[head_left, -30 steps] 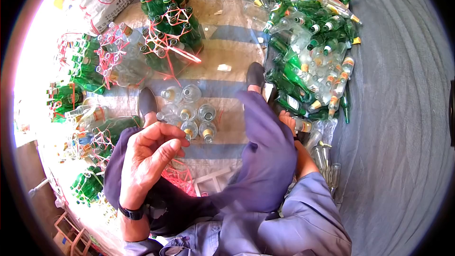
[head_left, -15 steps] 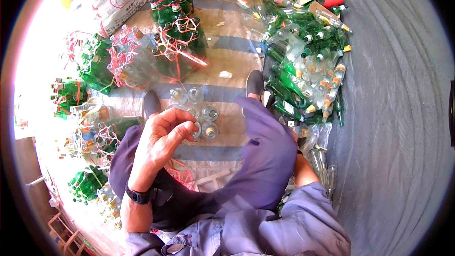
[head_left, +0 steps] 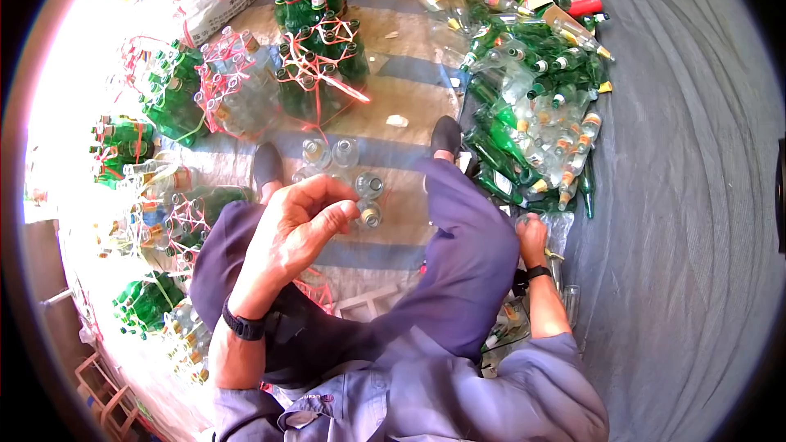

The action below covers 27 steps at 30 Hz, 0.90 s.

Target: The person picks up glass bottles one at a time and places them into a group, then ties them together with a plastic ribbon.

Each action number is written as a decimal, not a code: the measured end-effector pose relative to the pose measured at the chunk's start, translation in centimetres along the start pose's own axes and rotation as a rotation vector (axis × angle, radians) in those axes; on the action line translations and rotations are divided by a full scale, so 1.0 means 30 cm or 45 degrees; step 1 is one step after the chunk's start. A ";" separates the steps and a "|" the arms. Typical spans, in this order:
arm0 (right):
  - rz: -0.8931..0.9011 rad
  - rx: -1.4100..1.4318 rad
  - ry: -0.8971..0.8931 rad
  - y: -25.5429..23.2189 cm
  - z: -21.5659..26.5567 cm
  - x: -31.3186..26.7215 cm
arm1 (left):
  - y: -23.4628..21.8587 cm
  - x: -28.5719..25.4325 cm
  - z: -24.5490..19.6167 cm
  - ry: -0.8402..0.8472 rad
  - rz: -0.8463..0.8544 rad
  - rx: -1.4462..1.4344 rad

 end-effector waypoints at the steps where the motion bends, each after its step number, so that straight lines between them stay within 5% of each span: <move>1: 0.011 0.020 0.049 -0.044 0.017 0.009 | -0.003 0.001 -0.001 0.005 -0.004 0.014; 9: 0.011 0.338 0.304 -0.397 0.233 0.155 | -0.036 -0.010 -0.007 0.148 -0.074 -0.017; 17: 0.032 0.750 -0.014 -0.631 0.514 0.312 | -0.048 -0.020 -0.013 0.108 -0.014 0.039; 22: 0.248 0.843 -0.164 -0.744 0.724 0.390 | -0.079 -0.019 -0.003 0.102 -0.041 0.051; 27: 0.421 1.000 -0.313 -0.666 0.920 0.429 | -0.101 -0.033 -0.029 0.121 -0.104 0.031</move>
Point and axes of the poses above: each hand's wrist, its own x-axis towards the middle knuckle, its own y-axis out of the palm, z = x × y, the point moved 1 cm from there along x, towards the middle knuckle, and after that the axes turned 7 degrees about -x, right-handed, at the moved point
